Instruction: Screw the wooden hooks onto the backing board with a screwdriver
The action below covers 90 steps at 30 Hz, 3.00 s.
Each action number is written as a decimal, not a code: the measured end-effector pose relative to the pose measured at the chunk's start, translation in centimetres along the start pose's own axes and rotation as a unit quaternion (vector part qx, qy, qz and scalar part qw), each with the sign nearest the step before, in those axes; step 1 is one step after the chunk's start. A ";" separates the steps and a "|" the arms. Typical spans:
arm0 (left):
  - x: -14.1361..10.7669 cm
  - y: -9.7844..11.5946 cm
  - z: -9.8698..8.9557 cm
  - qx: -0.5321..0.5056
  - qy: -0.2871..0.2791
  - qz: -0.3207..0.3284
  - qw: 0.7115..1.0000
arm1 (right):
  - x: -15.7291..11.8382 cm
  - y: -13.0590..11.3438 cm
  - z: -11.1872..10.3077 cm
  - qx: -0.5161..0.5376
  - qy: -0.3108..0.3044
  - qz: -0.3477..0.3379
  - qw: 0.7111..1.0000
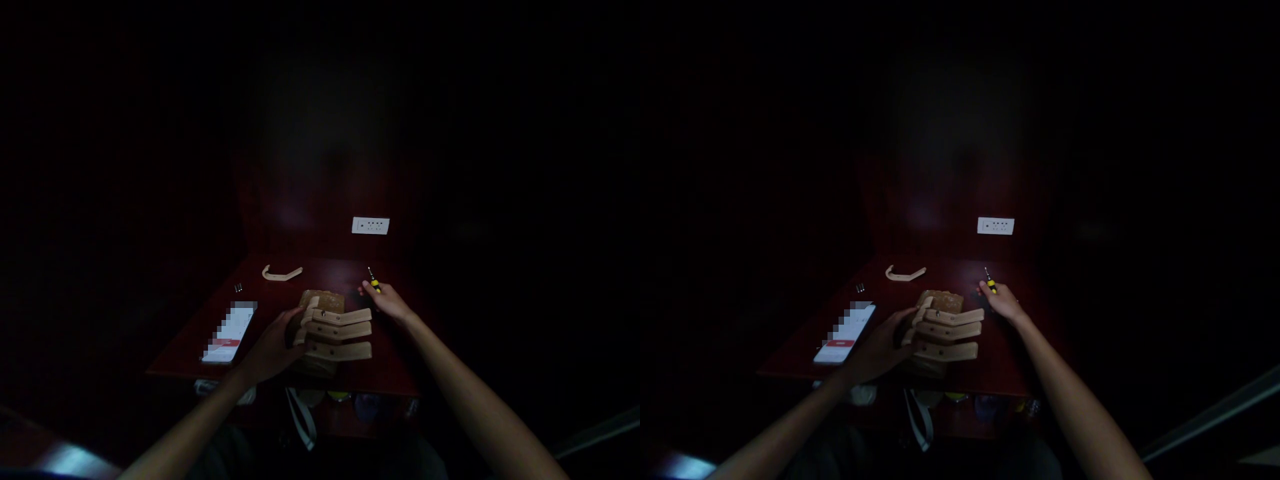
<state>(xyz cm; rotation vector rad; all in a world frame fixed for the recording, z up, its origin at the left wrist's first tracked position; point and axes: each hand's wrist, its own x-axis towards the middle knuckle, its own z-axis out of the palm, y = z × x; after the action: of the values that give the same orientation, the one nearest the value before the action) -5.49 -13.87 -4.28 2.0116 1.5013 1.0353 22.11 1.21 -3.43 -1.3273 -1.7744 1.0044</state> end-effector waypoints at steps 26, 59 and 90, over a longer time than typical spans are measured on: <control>0.3 2.4 -3.6 0.058 0.094 0.001 0.994 | -6.9 0.6 4.0 -0.075 -0.009 -0.090 0.993; 6.6 -0.9 -1.8 0.002 -0.158 0.131 0.979 | -5.7 -3.3 3.9 -0.189 0.034 -0.208 0.959; 4.0 -1.6 -6.5 0.162 -0.133 0.111 0.971 | -0.8 -3.7 7.1 -0.122 -0.064 -0.261 0.955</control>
<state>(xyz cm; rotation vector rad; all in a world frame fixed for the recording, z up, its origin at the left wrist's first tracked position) -10.93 -10.22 -0.10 2.4780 1.3934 0.5911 14.54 -1.42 -3.44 -0.8589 -2.2437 0.5985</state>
